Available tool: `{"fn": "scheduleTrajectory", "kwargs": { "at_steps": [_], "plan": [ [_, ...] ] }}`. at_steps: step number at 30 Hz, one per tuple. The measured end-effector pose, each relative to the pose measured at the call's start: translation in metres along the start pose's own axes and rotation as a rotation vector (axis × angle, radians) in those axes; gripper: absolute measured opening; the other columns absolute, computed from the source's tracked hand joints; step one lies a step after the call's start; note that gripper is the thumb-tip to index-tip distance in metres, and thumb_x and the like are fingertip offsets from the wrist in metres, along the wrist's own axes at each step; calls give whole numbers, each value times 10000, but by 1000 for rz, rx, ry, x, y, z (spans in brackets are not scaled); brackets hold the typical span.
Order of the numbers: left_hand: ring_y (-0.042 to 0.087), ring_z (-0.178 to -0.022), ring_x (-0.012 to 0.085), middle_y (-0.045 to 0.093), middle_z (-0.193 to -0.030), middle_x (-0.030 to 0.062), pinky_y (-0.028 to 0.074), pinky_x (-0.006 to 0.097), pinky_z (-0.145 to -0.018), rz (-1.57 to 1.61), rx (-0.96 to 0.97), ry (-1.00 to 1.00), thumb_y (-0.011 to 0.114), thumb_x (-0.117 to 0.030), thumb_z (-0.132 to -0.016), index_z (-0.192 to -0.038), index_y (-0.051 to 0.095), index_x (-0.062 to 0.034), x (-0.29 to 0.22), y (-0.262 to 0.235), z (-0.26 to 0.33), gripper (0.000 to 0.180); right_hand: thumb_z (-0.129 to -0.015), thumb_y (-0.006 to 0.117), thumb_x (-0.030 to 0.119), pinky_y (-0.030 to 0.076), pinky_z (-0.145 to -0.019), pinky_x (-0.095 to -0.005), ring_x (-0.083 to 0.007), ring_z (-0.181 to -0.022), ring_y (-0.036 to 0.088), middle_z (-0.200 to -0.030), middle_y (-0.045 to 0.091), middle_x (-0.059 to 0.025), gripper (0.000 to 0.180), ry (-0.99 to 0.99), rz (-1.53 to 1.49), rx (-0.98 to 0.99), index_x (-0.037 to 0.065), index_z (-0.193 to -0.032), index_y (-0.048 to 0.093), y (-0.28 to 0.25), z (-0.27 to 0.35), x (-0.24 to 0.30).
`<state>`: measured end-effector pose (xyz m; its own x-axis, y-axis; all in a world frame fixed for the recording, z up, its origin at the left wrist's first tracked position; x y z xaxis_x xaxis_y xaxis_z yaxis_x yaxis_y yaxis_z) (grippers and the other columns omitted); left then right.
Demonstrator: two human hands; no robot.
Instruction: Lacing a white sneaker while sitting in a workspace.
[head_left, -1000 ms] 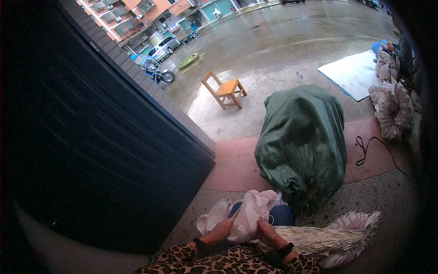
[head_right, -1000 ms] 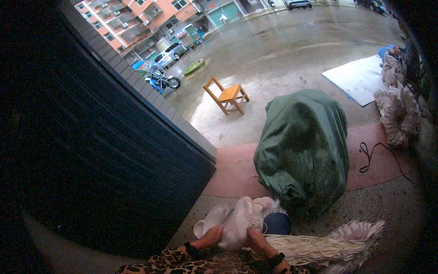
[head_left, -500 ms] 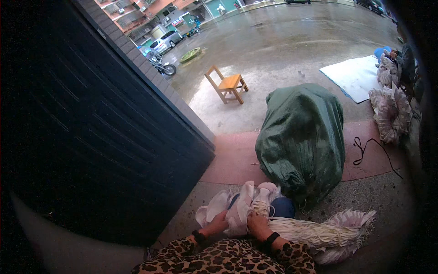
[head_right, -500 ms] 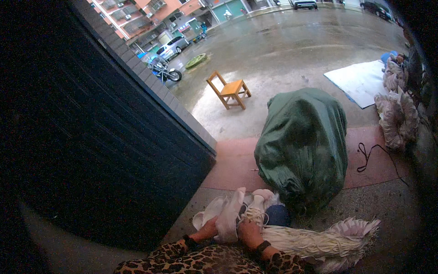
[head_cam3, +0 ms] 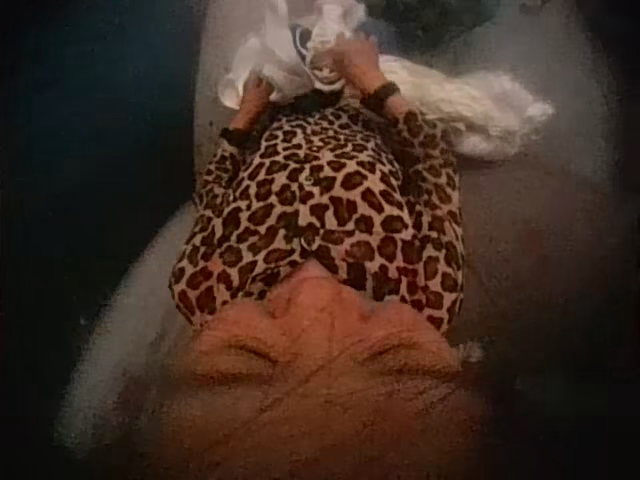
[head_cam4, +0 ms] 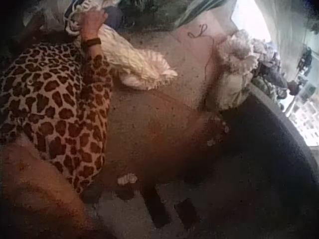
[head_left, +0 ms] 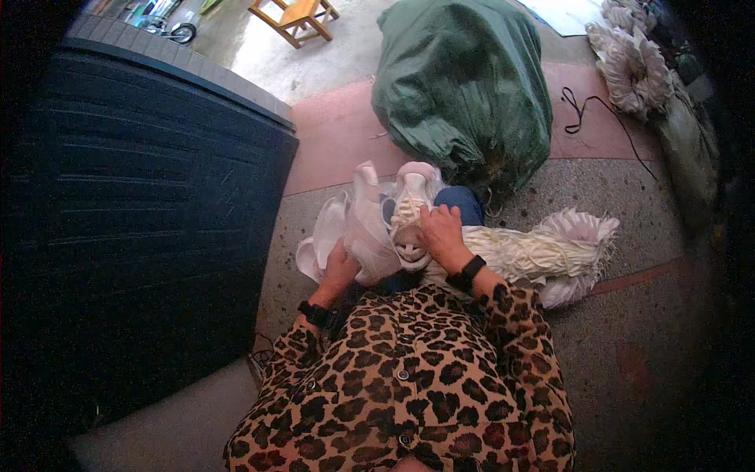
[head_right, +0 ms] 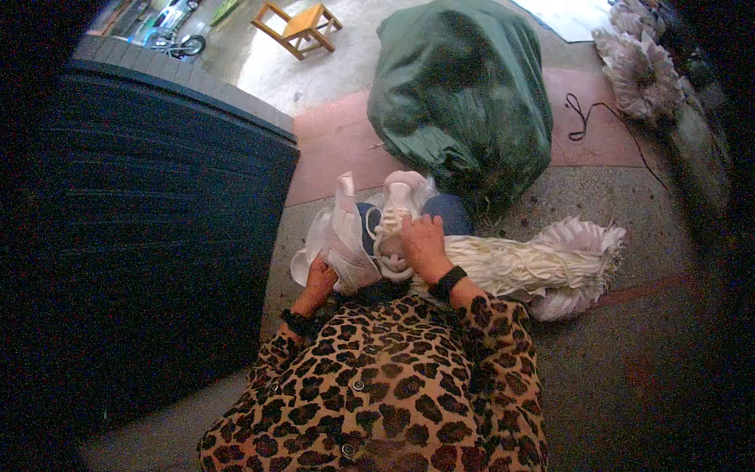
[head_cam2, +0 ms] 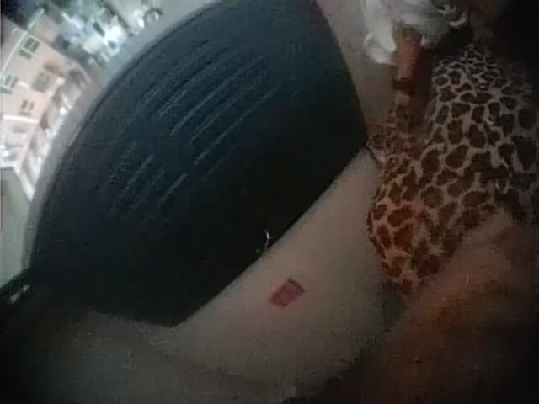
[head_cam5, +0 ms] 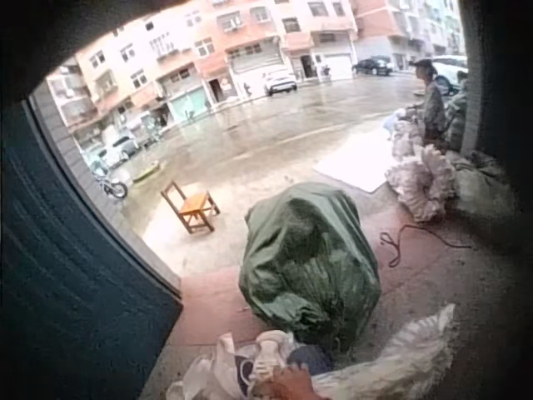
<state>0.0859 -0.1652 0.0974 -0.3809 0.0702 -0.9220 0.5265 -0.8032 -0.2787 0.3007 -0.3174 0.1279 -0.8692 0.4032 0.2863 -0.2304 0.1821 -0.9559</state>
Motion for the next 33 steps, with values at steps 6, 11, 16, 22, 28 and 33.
{"fn": "scheduleTrajectory", "kwargs": {
  "at_steps": [6,11,16,22,28,33],
  "plan": [
    [649,-900,295,671,-952,175,502,399,-794,-391,-5,-30,520,-53,-878,-1229,513,-19,-31,-13,-4,353,-770,615,151,389,-751,-442,-290,-830,619,-777,673,-102,195,61,26,23,75,-949,615,16,-8,-24],
    [614,-805,506,629,-815,304,474,570,-681,-614,85,59,527,-156,-887,-1132,493,-36,-40,3,-24,275,-792,612,197,368,-724,-448,-284,-832,599,-812,672,-93,221,101,7,22,102,-992,608,14,-19,-34],
    [631,-765,502,638,-786,307,494,575,-668,-788,77,55,518,-235,-912,-1056,477,-23,-25,46,-41,259,-791,657,244,378,-755,-436,-283,-892,596,-863,661,-82,346,54,-39,-34,139,-1116,602,21,-17,-53],
    [665,-709,460,650,-715,273,513,557,-606,-928,-36,32,518,-270,-925,-998,440,6,-29,70,-46,297,-843,644,231,381,-803,-429,-278,-960,589,-954,657,-88,301,66,-87,-120,118,-1120,618,1,-4,-61],
    [693,-669,384,669,-692,204,540,516,-574,-1089,-5,75,555,-256,-899,-1076,433,-20,-15,91,-57,319,-867,633,285,486,-665,-466,-341,-788,642,-861,664,-147,274,152,-235,-292,53,-1011,630,-40,23,-15],
    [690,-614,353,668,-668,180,555,452,-546,-1078,-2,180,513,-151,-903,-1027,472,20,-26,95,-43,215,-858,633,366,524,-577,-446,-353,-691,668,-785,673,-175,353,192,-126,100,21,-916,579,3,15,17]
  ]
}}
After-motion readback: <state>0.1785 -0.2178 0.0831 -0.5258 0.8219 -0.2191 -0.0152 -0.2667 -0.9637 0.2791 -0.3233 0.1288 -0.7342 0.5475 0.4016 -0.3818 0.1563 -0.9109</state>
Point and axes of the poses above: each hand's wrist, its own z-axis away from the middle knuckle, its own y-axis out of the palm, x = y × z, the point moved 6 cm from there along -z, towards the middle knuckle
